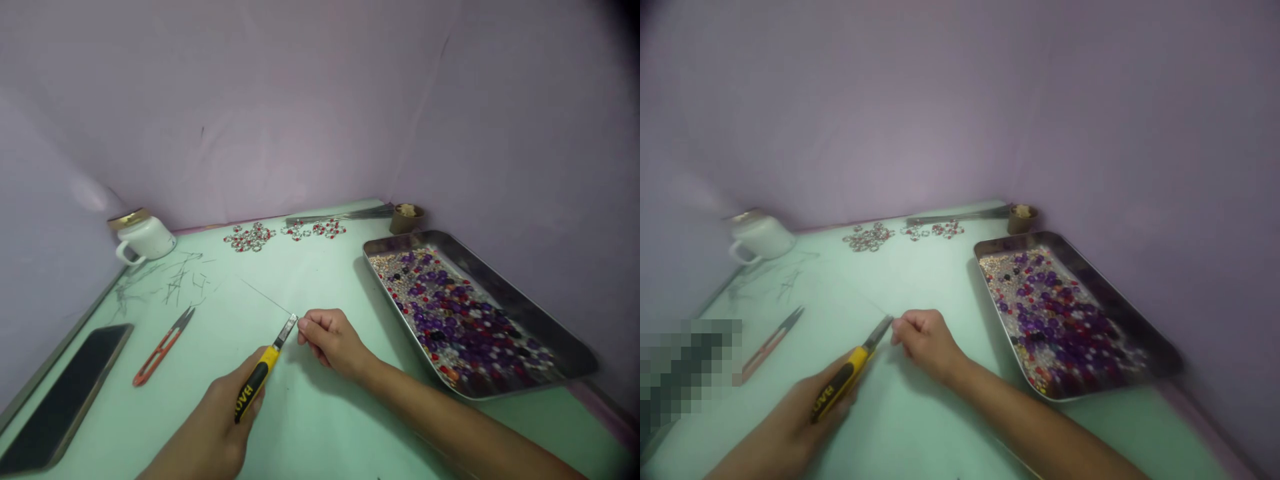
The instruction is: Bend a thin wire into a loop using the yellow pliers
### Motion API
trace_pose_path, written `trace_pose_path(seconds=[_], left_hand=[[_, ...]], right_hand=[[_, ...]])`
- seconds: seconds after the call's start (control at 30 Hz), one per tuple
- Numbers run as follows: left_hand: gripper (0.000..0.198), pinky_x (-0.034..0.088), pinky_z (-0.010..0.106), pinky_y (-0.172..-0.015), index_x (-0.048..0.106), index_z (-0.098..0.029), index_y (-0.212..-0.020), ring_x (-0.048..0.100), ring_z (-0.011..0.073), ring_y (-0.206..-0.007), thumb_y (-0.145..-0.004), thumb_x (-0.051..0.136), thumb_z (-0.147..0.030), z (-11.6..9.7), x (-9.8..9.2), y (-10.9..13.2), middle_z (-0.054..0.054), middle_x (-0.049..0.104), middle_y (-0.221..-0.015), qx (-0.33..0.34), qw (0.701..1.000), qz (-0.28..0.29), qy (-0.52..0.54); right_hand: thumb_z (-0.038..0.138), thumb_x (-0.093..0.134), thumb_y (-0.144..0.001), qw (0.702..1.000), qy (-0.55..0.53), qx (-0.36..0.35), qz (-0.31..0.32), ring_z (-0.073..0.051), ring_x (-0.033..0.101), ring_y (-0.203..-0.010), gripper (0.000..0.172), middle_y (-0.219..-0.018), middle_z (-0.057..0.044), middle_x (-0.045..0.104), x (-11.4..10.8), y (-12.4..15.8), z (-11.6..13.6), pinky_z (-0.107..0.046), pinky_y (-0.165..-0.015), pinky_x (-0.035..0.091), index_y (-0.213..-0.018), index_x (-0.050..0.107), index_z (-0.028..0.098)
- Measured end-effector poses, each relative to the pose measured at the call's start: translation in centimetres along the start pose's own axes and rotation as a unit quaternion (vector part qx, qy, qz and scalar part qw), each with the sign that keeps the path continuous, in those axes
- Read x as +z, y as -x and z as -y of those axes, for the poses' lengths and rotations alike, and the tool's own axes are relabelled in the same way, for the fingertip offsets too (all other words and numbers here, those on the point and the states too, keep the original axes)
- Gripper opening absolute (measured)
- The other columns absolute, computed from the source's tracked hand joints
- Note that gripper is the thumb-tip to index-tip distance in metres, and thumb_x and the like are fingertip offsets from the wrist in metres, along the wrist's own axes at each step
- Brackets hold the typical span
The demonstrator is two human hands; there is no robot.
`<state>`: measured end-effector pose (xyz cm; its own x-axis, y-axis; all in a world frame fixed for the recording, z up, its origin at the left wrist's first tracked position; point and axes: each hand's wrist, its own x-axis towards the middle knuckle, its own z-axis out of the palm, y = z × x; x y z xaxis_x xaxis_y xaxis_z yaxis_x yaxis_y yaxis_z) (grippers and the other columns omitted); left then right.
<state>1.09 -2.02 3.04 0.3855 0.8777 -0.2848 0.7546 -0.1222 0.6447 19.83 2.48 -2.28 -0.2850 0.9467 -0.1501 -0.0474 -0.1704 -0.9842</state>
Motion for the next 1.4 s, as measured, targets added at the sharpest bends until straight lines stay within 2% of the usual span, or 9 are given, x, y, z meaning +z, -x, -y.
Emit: trace_pose_path(seconds=[0.1,0.27,0.4,0.57,0.77,0.9,1.0,1.13,1.4], left_hand=[[0.052,0.039,0.025,-0.092,0.034,-0.022,-0.129,0.047,0.0198,-0.114,-0.078,0.036,-0.011,1.0,0.8,-0.1,0.006,0.053,-0.119,0.013,0.995,-0.032,-0.093],[0.074,0.048,0.032,-0.073,0.024,-0.021,-0.135,0.055,0.0255,-0.099,-0.066,0.031,0.002,3.3,2.9,-0.5,0.012,0.052,-0.115,-0.032,0.96,-0.113,-0.254],[0.072,0.046,0.031,-0.074,0.024,-0.021,-0.135,0.055,0.0244,-0.097,-0.066,0.032,0.0,2.8,2.8,-0.4,0.011,0.052,-0.112,-0.021,0.967,-0.128,-0.22],[0.021,0.043,0.021,-0.059,0.055,-0.018,-0.095,0.055,0.0158,-0.066,-0.081,0.043,-0.03,0.4,0.2,-0.1,0.002,0.058,-0.072,-0.022,0.998,0.025,0.057],[0.026,0.029,0.018,-0.039,0.046,-0.016,-0.07,0.038,0.007,-0.039,-0.075,0.052,-0.041,0.2,-1.0,-0.5,-0.004,0.046,-0.051,-0.016,0.93,0.195,0.31],[0.016,0.041,0.02,-0.05,0.053,-0.017,-0.08,0.051,0.012,-0.053,-0.079,0.049,-0.033,0.7,-0.4,-0.7,-0.001,0.054,-0.062,-0.017,0.98,0.09,0.176],[0.03,0.043,0.025,-0.083,0.05,-0.022,-0.11,0.056,0.0195,-0.096,-0.081,0.043,-0.021,1.0,0.4,-0.6,0.005,0.061,-0.099,0.006,0.999,-0.011,0.033],[0.06,0.037,0.033,-0.096,0.031,-0.021,-0.133,0.049,0.0213,-0.112,-0.075,0.037,-0.008,1.4,1.4,-0.4,0.008,0.052,-0.122,-0.026,0.996,-0.054,-0.065],[0.055,0.034,0.03,-0.1,0.038,-0.021,-0.13,0.043,0.0198,-0.12,-0.076,0.04,-0.012,1.4,1.3,-0.6,0.004,0.052,-0.125,0.024,0.994,-0.082,-0.074]], right_hand=[[0.027,0.048,-0.078,0.999,0.042,-0.02,-0.02,-0.005,0.03,-0.036,0.025,-0.039,0.007,0.037,0.0,-0.1,0.0,-0.019,-0.039,0.024,-0.057,0.055,0.014],[0.025,0.048,-0.077,0.996,0.07,-0.033,-0.046,-0.005,0.029,-0.039,0.023,-0.041,0.006,0.037,0.0,-0.4,-0.1,-0.018,-0.041,0.023,-0.058,0.056,0.013],[0.028,0.047,-0.078,0.998,0.042,-0.033,-0.028,-0.006,0.03,-0.038,0.024,-0.039,0.007,0.035,-0.1,-0.5,-0.4,-0.018,-0.041,0.024,-0.06,0.056,0.014],[0.03,0.05,-0.077,0.998,0.026,-0.055,0.002,-0.006,0.029,-0.038,0.024,-0.041,0.007,0.036,-0.4,-0.4,-0.1,-0.019,-0.041,0.024,-0.061,0.056,0.014],[0.032,0.051,-0.076,0.997,-0.007,-0.067,0.031,-0.006,0.031,-0.039,0.024,-0.042,0.007,0.036,-0.8,-0.2,-0.1,-0.018,-0.04,0.024,-0.063,0.057,0.014],[0.036,0.053,-0.075,0.999,-0.01,-0.035,0.017,-0.004,0.026,-0.035,0.027,-0.038,0.008,0.034,-0.7,-0.4,-0.5,-0.018,-0.037,0.021,-0.061,0.055,0.014],[0.039,0.054,-0.074,1.0,-0.019,-0.001,0.003,-0.004,0.024,-0.033,0.029,-0.036,0.009,0.032,-0.6,-0.5,-0.6,-0.018,-0.035,0.019,-0.059,0.054,0.014],[0.041,0.054,-0.075,0.999,-0.04,0.021,0.003,-0.004,0.023,-0.032,0.031,-0.037,0.009,0.032,-0.5,-0.6,-0.7,-0.017,-0.034,0.017,-0.061,0.054,0.014],[0.042,0.059,-0.073,0.984,-0.168,0.041,0.054,-0.002,0.022,-0.029,0.031,-0.037,0.008,0.037,-0.8,-0.8,-1.0,-0.017,-0.03,0.014,-0.063,0.056,0.013]])
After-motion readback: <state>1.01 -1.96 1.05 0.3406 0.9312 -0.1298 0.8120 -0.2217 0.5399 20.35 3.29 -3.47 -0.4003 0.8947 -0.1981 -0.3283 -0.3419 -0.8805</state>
